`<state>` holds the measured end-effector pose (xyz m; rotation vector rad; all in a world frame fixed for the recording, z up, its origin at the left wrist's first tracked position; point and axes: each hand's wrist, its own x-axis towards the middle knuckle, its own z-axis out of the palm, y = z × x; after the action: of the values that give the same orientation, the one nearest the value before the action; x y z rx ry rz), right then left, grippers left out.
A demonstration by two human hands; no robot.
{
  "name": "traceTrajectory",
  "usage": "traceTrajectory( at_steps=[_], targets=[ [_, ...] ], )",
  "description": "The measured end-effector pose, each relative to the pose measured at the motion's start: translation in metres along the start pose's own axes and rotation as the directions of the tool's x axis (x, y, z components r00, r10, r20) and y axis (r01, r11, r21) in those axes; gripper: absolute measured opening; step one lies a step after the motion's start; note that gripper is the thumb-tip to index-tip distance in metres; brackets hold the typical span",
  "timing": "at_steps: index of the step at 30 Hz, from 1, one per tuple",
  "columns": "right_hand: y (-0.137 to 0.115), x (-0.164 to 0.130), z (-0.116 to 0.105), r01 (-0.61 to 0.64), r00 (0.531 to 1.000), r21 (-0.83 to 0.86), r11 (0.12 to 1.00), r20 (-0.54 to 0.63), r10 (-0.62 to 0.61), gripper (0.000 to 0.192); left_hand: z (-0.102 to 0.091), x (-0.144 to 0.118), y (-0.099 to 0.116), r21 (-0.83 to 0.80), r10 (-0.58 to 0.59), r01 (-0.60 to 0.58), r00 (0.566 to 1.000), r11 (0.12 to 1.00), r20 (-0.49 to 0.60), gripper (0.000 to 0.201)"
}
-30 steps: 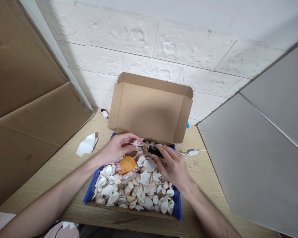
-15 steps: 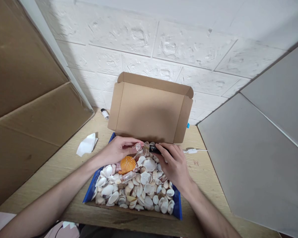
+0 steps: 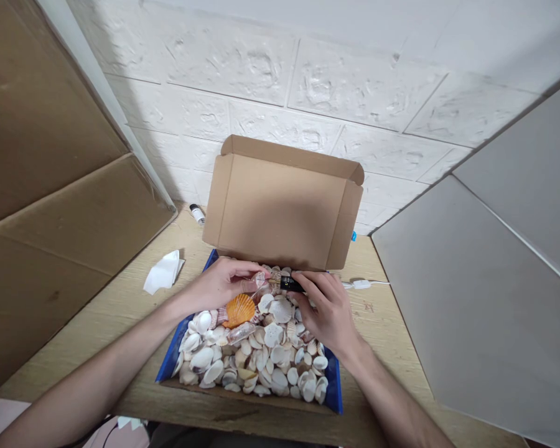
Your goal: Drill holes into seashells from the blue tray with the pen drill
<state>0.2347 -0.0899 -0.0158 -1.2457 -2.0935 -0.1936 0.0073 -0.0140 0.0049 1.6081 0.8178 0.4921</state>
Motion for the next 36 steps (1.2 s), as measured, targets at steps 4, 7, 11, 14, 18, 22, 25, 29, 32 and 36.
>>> traceTrajectory(
  at_steps=[4,7,11,14,18,22,25,29,32,36],
  targets=[
    [-0.0016,0.0008,-0.0014,0.008,1.0,-0.004,1.0,-0.029,-0.008,0.027,-0.0003,-0.0002,-0.0023,0.006,0.007,-0.007,1.0,1.0,0.008,0.032],
    [-0.0028,0.0015,-0.0022,0.009,0.999,-0.006,1.0,-0.045,-0.01,0.027,-0.0003,-0.0006,-0.003,0.003,0.01,-0.01,1.0,1.0,0.015,0.032],
    [-0.0035,0.0019,-0.0017,0.005,1.0,-0.023,1.0,-0.013,-0.005,0.024,-0.0002,-0.0006,-0.0026,0.006,0.004,-0.004,1.0,1.0,0.009,0.032],
    [-0.0049,0.0022,-0.0013,-0.023,0.997,-0.009,1.0,0.078,0.024,0.024,-0.0005,-0.0004,-0.0032,0.007,-0.003,0.003,1.0,1.0,-0.004,0.032],
    [-0.007,0.0027,-0.0017,-0.051,0.989,0.007,0.999,0.142,0.05,0.026,-0.0009,-0.0006,-0.0028,0.008,0.0,0.0,1.0,1.0,-0.008,0.03],
    [-0.0064,0.0028,-0.0017,-0.034,0.996,0.002,0.999,0.087,0.034,0.024,-0.0005,-0.0009,0.0003,0.005,-0.007,0.007,1.0,1.0,-0.009,0.029],
    [-0.0043,0.0018,-0.0008,-0.002,0.999,-0.016,1.0,0.038,0.003,0.024,0.0,-0.0004,0.0015,-0.001,-0.012,0.012,1.0,1.0,-0.004,0.031],
    [-0.0017,-0.0002,-0.0002,0.017,0.999,-0.031,0.999,0.028,-0.016,0.028,0.0004,0.0003,0.0002,-0.001,-0.011,0.011,1.0,1.0,0.003,0.032],
    [-0.0014,-0.0004,-0.0008,0.029,1.0,-0.035,0.999,0.003,-0.028,0.029,0.0005,0.0002,-0.0009,0.004,-0.012,0.012,1.0,1.0,0.005,0.032],
    [-0.0029,0.0014,-0.0017,0.03,1.0,-0.036,0.999,0.007,-0.029,0.026,0.0003,-0.0004,-0.0008,0.005,-0.015,0.015,1.0,1.0,0.004,0.032]
  ],
)
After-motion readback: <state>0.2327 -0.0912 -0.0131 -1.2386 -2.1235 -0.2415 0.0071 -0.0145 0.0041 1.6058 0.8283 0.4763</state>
